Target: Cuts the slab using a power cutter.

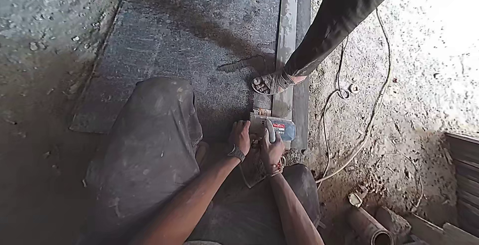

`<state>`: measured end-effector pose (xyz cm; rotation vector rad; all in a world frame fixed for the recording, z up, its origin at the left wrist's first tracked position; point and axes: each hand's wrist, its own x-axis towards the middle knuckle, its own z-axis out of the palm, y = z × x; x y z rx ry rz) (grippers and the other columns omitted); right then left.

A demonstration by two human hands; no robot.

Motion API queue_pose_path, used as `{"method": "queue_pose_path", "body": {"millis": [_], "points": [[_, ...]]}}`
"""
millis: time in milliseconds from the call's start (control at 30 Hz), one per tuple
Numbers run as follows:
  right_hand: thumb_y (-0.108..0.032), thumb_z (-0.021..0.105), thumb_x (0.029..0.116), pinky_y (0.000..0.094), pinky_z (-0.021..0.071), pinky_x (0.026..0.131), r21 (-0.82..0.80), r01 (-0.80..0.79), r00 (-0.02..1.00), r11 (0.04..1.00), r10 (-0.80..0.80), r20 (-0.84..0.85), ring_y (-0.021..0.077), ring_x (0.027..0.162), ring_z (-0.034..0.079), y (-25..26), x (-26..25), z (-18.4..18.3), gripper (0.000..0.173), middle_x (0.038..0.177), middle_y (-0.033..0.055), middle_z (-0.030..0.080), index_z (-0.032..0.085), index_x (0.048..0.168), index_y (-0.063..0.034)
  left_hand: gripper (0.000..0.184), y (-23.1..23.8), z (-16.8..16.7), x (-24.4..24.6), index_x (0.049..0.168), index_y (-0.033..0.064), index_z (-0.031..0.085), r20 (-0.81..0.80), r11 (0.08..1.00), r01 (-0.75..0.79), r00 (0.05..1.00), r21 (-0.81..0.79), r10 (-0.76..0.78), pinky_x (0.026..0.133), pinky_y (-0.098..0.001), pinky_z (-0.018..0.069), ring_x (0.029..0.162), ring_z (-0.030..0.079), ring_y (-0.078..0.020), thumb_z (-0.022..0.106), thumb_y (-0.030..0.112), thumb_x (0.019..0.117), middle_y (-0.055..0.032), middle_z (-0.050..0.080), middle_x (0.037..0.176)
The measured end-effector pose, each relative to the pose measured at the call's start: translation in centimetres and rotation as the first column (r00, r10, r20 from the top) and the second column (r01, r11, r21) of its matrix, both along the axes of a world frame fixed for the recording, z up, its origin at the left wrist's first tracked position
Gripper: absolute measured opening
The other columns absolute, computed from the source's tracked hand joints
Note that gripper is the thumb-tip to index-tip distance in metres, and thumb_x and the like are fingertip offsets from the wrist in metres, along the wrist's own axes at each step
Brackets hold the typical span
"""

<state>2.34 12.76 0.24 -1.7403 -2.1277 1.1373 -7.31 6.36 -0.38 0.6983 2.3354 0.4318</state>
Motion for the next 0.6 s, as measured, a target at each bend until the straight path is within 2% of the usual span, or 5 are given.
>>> {"method": "queue_pose_path", "body": {"millis": [400,600], "points": [[-0.036,0.067,0.0984,0.0562,0.0538,0.077,0.011,-0.016,1.000,1.000,0.016,-0.002,0.0364,0.082,0.071,0.60,-0.74,0.30,0.039,0.085,0.0205,0.072,0.072,0.102,0.0030,0.049,0.82,0.30,-0.76,0.141,0.0000,0.058,0.009,1.000,-0.003,1.000,-0.026,0.003,0.114,-0.0469,0.0400,0.135,0.051,-0.0414,0.067,0.009,0.0943,-0.0248,0.058,0.141],[-0.038,0.068,0.0976,0.0540,0.0535,0.074,0.003,-0.013,1.000,1.000,0.013,-0.001,0.0331,0.077,0.070,0.85,-1.08,0.19,0.040,0.080,0.0182,0.070,0.071,0.099,0.0020,0.048,1.04,0.19,-1.03,0.141,0.0003,0.058,0.000,1.000,-0.012,1.000,-0.016,0.012,0.114,-0.0472,0.0394,0.135,0.051,-0.0413,0.067,0.007,0.0942,-0.0244,0.058,0.140]]}}
